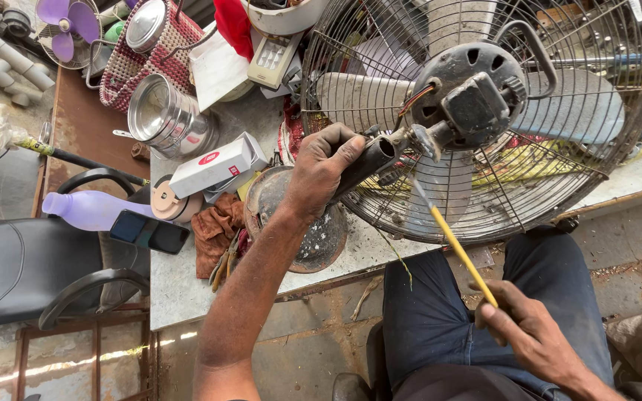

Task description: The person repairs a pedestal fan by using a screwdriver to tighten or remove screws from the motor housing and internal components while holding the fan steady by hand.

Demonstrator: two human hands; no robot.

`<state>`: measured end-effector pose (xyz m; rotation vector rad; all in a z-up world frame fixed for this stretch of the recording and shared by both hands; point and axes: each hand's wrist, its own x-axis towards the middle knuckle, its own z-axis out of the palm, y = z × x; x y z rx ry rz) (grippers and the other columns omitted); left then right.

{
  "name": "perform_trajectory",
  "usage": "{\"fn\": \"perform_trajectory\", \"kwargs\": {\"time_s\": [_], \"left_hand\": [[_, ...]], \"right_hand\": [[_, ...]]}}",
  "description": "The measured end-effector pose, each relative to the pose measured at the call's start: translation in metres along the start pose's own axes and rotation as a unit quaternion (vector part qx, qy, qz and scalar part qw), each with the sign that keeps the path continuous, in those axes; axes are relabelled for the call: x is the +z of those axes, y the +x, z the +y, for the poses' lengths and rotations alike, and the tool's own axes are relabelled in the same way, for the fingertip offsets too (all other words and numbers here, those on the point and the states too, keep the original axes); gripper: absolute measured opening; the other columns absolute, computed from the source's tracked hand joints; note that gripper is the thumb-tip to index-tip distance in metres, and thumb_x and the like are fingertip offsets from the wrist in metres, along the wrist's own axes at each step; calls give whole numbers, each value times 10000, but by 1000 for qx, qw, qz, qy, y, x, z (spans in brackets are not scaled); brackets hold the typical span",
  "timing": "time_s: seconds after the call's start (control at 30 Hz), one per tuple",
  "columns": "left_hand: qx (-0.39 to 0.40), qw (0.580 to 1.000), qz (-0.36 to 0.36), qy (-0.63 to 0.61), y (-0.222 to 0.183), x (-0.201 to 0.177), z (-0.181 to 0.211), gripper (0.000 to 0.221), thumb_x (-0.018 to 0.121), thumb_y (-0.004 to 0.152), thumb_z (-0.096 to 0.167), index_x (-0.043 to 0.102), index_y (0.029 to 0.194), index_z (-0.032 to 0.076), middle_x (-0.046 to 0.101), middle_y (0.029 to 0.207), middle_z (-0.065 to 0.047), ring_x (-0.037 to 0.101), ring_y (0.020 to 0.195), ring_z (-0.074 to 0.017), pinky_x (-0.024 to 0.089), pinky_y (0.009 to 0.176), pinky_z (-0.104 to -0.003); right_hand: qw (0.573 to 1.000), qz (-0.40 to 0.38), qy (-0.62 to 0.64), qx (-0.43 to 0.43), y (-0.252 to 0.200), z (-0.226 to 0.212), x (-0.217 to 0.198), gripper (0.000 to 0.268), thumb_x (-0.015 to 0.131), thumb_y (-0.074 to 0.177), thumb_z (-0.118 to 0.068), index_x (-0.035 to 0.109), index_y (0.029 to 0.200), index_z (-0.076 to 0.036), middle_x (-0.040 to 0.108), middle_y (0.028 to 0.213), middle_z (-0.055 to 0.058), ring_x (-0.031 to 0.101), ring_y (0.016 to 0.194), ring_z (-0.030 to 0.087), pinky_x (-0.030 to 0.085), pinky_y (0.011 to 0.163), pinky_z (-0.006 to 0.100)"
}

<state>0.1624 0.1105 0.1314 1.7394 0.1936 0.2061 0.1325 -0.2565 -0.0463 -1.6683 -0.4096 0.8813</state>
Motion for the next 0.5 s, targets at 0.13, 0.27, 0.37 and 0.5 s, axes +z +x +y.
{"fn": "perform_trajectory", "kwargs": {"time_s": [0.13, 0.27, 0.37, 0.5], "left_hand": [[27, 1000, 11, 1, -2, 2, -3, 197, 647, 1045, 224, 678, 951, 54, 649, 794, 9, 570, 688, -41, 508, 605, -206], [43, 999, 6, 15, -4, 3, -3, 200, 629, 1057, 230, 675, 964, 59, 632, 828, 12, 558, 725, -39, 496, 639, -202], [52, 998, 3, 27, -7, 3, -5, 191, 628, 1041, 232, 665, 978, 55, 651, 850, -4, 591, 738, -51, 529, 660, -213], [91, 995, -10, 44, -11, 8, -8, 249, 636, 1065, 271, 608, 1079, 24, 671, 946, -38, 623, 854, -89, 548, 751, -229]], "right_hand": [[974, 18, -39, -221, -6, -5, -7, 342, 621, 959, -236, 577, 1231, -33, 684, 929, 39, 638, 715, 107, 539, 640, 268], [999, 39, -15, -15, -16, -6, -25, 513, 678, 901, -207, 586, 1390, -82, 673, 862, 69, 577, 650, 148, 538, 535, 326], [984, 102, -142, -45, -22, 2, -43, 554, 690, 880, -253, 582, 1406, -119, 671, 824, 51, 614, 675, 154, 562, 540, 319], [966, 178, -186, 21, -30, 9, -54, 525, 709, 920, -300, 588, 1404, -136, 653, 713, 105, 665, 592, 207, 550, 550, 366]]}}
